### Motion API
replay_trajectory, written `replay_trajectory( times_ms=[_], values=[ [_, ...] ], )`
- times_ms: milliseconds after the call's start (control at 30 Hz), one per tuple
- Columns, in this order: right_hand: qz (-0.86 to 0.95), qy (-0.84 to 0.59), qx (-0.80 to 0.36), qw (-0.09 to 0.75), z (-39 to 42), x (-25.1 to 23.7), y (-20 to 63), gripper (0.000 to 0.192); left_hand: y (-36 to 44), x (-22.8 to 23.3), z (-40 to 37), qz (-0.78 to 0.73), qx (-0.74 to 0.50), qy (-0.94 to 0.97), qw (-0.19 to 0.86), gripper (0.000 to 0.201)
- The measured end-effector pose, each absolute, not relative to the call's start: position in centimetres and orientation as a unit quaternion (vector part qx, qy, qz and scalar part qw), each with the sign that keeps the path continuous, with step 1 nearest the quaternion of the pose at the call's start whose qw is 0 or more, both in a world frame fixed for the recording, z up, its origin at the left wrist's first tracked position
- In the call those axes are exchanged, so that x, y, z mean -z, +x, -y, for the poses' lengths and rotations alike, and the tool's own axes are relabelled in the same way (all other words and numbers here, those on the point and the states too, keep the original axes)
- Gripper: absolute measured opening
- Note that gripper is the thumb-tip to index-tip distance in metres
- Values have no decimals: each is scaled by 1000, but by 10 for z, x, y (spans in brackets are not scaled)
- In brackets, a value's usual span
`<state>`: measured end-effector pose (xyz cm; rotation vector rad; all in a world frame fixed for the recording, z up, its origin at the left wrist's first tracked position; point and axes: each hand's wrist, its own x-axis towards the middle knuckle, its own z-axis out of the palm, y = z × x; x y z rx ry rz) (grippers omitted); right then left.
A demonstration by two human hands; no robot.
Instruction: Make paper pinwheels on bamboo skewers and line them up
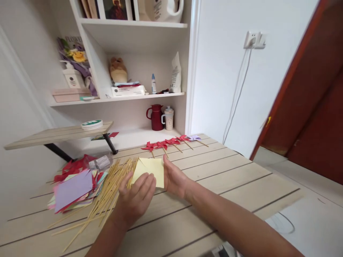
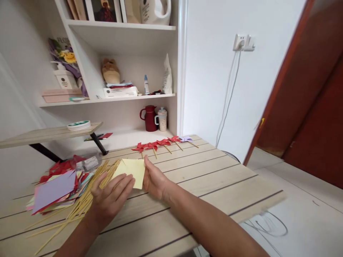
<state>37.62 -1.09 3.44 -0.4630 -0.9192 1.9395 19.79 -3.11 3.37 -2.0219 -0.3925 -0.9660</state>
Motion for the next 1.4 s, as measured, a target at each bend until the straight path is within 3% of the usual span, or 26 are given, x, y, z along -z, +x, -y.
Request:
replay_trajectory(
  times_ms=[167,333,400,567,667,1033,1400],
  values=[
    [336,-243,-727,546,7,-37,387,38,220,-32,19,179,389,-802,417,20],
    [366,-311,-632,609,0,-36,394,38,221,-16,16,240,469,-781,335,31],
    [387,-327,-605,614,-1,-39,399,40,217,-8,14,319,531,-752,227,33],
    [422,-353,-556,622,-1,-41,405,39,212,2,8,468,612,-603,-207,39],
    [449,-373,-522,622,-2,-38,405,33,210,1,5,455,608,-555,-339,45],
    [495,-410,-503,578,-5,-31,405,23,203,6,-4,422,562,-521,-484,52],
    [545,-414,-517,515,-5,-21,402,24,211,4,4,417,523,-528,-523,43]
  ],
)
